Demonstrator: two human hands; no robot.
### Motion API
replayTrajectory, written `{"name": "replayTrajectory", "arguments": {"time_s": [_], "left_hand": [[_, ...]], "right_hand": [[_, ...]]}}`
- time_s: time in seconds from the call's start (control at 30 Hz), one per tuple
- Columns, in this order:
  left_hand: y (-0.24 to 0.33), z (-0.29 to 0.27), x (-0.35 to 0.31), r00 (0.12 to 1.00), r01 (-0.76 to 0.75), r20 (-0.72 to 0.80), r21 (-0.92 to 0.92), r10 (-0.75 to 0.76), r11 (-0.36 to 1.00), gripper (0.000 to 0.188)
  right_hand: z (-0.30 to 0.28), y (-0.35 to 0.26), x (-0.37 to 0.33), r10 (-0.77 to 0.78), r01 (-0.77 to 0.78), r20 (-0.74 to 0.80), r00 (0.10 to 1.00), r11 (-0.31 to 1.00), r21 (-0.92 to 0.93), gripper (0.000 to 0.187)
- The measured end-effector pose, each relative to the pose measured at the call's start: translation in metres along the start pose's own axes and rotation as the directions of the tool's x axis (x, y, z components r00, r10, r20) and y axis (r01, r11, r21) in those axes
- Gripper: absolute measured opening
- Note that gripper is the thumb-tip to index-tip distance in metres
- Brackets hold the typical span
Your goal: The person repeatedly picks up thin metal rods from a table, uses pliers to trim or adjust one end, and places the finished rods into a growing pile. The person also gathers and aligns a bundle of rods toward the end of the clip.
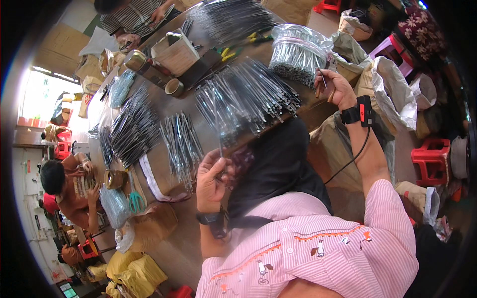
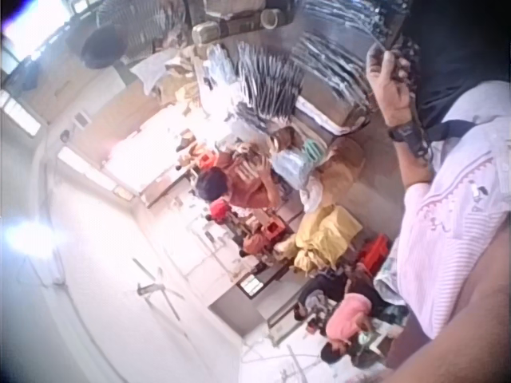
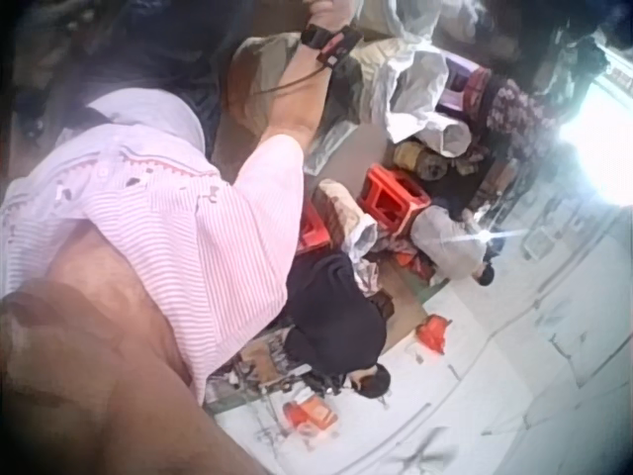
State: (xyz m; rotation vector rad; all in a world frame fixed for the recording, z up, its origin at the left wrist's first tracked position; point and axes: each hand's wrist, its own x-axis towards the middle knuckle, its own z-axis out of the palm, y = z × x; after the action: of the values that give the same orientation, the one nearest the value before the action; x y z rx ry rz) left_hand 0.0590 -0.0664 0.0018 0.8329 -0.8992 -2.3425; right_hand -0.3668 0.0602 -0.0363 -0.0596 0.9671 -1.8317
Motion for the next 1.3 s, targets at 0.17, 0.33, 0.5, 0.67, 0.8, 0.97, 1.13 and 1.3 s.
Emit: {"name": "replayTrajectory", "arguments": {"time_s": [0.17,0.33,0.5,0.67,0.8,0.97,1.13,1.3], "left_hand": [[-0.006,0.001,-0.003,0.999,0.042,-0.031,-0.004,-0.042,0.999,0.017],[-0.016,0.012,0.004,0.995,0.095,-0.023,0.011,-0.095,0.995,0.016],[-0.026,0.033,0.007,0.990,0.102,0.088,0.060,-0.107,0.993,0.025],[-0.030,0.042,0.005,0.978,0.153,0.132,0.074,-0.161,0.985,0.023],[-0.036,0.047,0.004,0.974,0.175,0.133,0.066,-0.183,0.982,0.019],[-0.039,0.056,0.001,0.979,0.112,0.164,0.087,-0.125,0.990,0.018],[-0.039,0.067,0.003,0.980,0.005,0.197,0.182,-0.041,0.983,0.019],[-0.039,0.068,0.004,0.982,-0.076,0.185,0.150,0.048,0.986,0.014]], "right_hand": [[0.008,0.019,-0.021,0.027,-0.035,0.105,0.994,0.996,0.078,0.010],[0.025,0.049,-0.061,-0.013,0.013,0.017,1.000,1.000,0.020,0.011],[0.043,0.050,-0.067,-0.074,0.074,-0.004,0.997,0.994,0.075,0.013],[0.063,0.056,-0.090,0.005,-0.003,0.078,0.997,0.999,-0.034,0.013],[0.086,0.072,-0.109,0.032,-0.018,0.118,0.993,0.992,-0.121,0.016],[0.112,0.086,-0.136,-0.086,0.135,0.149,0.985,0.923,-0.361,0.023],[0.122,0.100,-0.141,-0.213,0.299,0.234,0.949,0.845,-0.443,0.021],[0.121,0.119,-0.143,-0.215,0.321,0.270,0.939,0.831,-0.454,0.017]]}}
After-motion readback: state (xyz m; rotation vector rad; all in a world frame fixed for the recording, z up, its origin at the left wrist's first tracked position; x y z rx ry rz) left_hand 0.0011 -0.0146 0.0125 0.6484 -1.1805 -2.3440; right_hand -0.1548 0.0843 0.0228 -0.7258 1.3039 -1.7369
